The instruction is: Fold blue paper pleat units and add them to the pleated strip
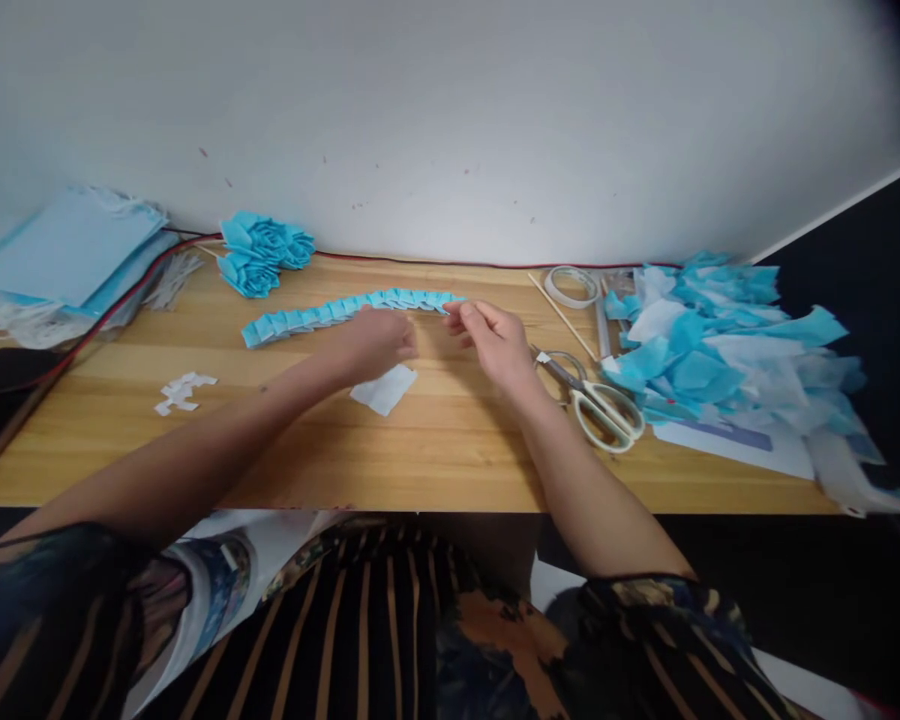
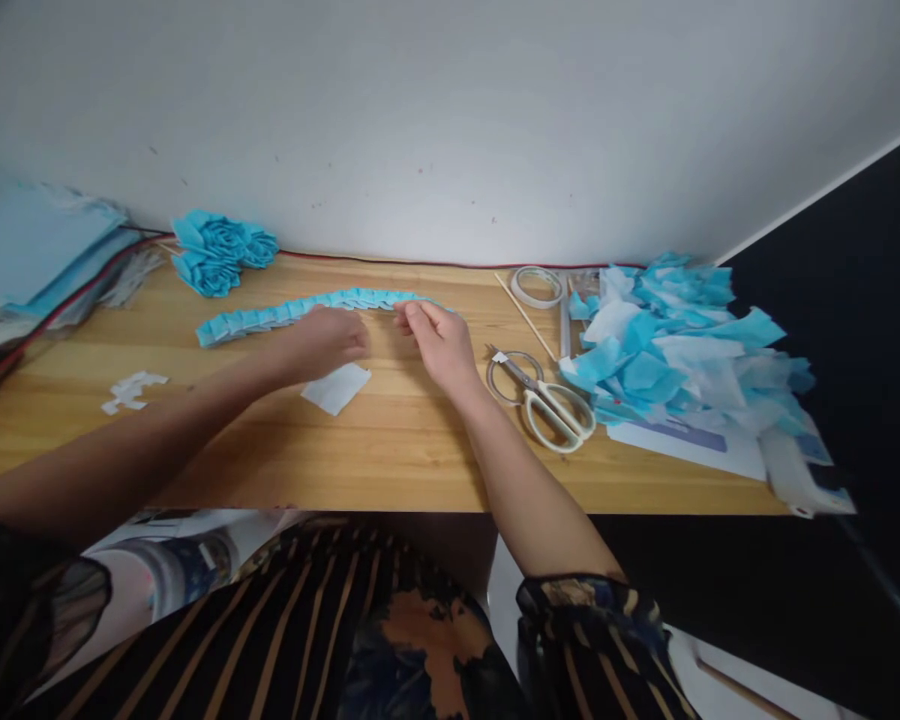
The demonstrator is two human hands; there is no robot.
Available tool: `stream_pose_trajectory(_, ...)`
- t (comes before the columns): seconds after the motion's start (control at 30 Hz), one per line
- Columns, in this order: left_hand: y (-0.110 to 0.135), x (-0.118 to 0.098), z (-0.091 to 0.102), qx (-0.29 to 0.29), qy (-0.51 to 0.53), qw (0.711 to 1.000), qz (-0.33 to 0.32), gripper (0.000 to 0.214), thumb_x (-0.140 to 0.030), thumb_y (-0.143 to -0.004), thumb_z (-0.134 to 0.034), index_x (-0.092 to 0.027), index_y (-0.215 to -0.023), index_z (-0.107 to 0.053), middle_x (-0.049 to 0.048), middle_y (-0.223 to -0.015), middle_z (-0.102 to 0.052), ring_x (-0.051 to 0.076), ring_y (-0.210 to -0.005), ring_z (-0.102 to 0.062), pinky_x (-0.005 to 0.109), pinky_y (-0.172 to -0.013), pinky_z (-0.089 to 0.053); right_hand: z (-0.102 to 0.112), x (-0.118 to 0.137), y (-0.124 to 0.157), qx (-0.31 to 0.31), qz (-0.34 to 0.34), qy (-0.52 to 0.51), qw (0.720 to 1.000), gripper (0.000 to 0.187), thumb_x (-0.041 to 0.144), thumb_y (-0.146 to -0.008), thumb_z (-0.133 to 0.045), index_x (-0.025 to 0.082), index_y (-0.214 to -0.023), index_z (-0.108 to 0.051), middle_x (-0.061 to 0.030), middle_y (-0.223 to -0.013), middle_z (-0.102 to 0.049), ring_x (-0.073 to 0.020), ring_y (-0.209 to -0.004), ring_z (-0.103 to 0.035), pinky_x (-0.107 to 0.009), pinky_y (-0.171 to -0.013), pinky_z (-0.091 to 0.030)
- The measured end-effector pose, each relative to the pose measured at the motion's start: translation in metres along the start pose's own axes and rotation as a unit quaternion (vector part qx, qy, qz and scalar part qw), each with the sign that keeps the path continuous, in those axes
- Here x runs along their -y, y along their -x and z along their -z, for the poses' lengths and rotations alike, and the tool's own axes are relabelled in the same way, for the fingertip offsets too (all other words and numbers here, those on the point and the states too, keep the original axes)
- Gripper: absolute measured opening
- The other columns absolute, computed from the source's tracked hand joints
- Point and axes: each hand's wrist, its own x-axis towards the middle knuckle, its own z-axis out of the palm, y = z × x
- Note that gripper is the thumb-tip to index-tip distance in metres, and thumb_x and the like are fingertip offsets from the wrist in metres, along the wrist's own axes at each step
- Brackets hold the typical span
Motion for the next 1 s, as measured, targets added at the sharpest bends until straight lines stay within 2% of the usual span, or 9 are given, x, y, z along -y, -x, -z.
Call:
stream_pose_trajectory(0.1,0.035,0.024,0.028,-0.078,0.030,0.994,0.066,0.015,-0.027,-0.087,-0.065,-0.018,-0.078,-0.073,0.0032,-0.081,-0.071,0.019,-0.076,-0.058,0.028,-0.071,-0.035,-0.001,0.001,0.001,0.016,0.008,0.011,1.000,0.041,0.054,-0.097,-0.055,0.021,-0.103,-0.077,-0.0045,-0.095,-0.079,-0.0171,-0.087,-0.071,-0.028,-0.069,-0.055)
stream_pose_trajectory(0.23,0.113,0.072,0.055,-0.118,0.037,0.979,0.163,0.017,-0.035,-0.082,-0.068,-0.019,-0.077,-0.072,0.0006,-0.075,-0.068,0.015,-0.070,-0.054,0.026,-0.068,-0.033,-0.004,0.000,0.002,0.084,0.021,0.054,0.995,0.032,0.042,-0.098,-0.054,0.021,-0.100,-0.078,-0.0040,-0.094,-0.079,-0.0170,-0.084,-0.071,-0.030,-0.073,-0.054)
stream_pose_trajectory(0.37,0.183,0.120,0.057,-0.093,0.031,0.954,0.283,0.030,-0.051,-0.073,-0.066,-0.023,-0.080,-0.074,-0.0008,-0.080,-0.072,0.018,-0.074,-0.059,0.025,-0.068,-0.035,-0.008,-0.004,0.003,0.117,0.036,0.100,0.987,0.029,0.037,-0.097,-0.056,0.022,-0.105,-0.080,-0.0043,-0.096,-0.080,-0.0185,-0.088,-0.071,-0.033,-0.077,-0.055)
stream_pose_trajectory(0.47,0.213,0.137,0.052,-0.075,0.042,0.941,0.326,0.038,-0.055,-0.072,-0.061,-0.022,-0.086,-0.076,0.0014,-0.090,-0.075,0.020,-0.082,-0.062,0.025,-0.074,-0.038,-0.009,-0.009,0.002,0.110,0.035,0.089,0.989,0.029,0.039,-0.096,-0.057,0.023,-0.105,-0.080,-0.0051,-0.098,-0.080,-0.0187,-0.087,-0.071,-0.035,-0.077,-0.055)
stream_pose_trajectory(0.57,0.225,0.139,0.049,-0.090,0.041,0.925,0.366,0.045,-0.059,-0.076,-0.056,-0.021,-0.090,-0.076,0.0030,-0.094,-0.075,0.021,-0.084,-0.062,0.027,-0.076,-0.039,-0.011,-0.009,0.002,0.081,0.031,0.045,0.995,0.029,0.041,-0.094,-0.060,0.022,-0.103,-0.080,-0.0051,-0.094,-0.080,-0.0169,-0.080,-0.070,-0.035,-0.075,-0.057)
stream_pose_trajectory(0.67,0.225,0.136,0.046,-0.121,0.031,0.910,0.395,0.044,-0.059,-0.078,-0.054,-0.019,-0.083,-0.072,0.0025,-0.080,-0.069,0.020,-0.076,-0.058,0.028,-0.070,-0.037,-0.016,0.002,0.007,0.062,0.038,-0.001,0.997,0.030,0.043,-0.094,-0.061,0.022,-0.104,-0.079,-0.0042,-0.092,-0.080,-0.0149,-0.076,-0.069,-0.034,-0.076,-0.059)
stream_pose_trajectory(0.77,0.222,0.137,0.040,-0.139,0.034,0.921,0.363,0.040,-0.058,-0.077,-0.058,-0.019,-0.078,-0.068,0.0021,-0.077,-0.065,0.018,-0.074,-0.055,0.027,-0.067,-0.036,-0.026,0.022,0.016,0.087,0.057,-0.016,0.995,0.028,0.042,-0.096,-0.061,0.023,-0.105,-0.080,-0.0040,-0.092,-0.080,-0.0141,-0.078,-0.071,-0.033,-0.077,-0.060)
stream_pose_trajectory(0.9,0.221,0.142,0.033,-0.135,0.014,0.942,0.305,0.026,-0.044,-0.074,-0.060,-0.019,-0.081,-0.065,0.0011,-0.077,-0.061,0.017,-0.073,-0.052,0.027,-0.067,-0.035,-0.043,0.049,0.023,0.150,0.076,-0.008,0.986,0.027,0.040,-0.096,-0.062,0.022,-0.104,-0.080,-0.0037,-0.093,-0.080,-0.0135,-0.080,-0.071,-0.032,-0.078,-0.060)
stream_pose_trajectory(1.0,0.223,0.138,0.033,-0.178,0.051,0.941,0.284,0.022,-0.037,-0.075,-0.056,-0.019,-0.081,-0.066,0.0027,-0.086,-0.066,0.017,-0.078,-0.055,0.028,-0.074,-0.039,-0.057,0.062,0.024,0.189,0.077,-0.018,0.979,0.026,0.038,-0.097,-0.061,0.022,-0.104,-0.080,-0.0036,-0.095,-0.079,-0.0125,-0.080,-0.070,-0.030,-0.077,-0.059)
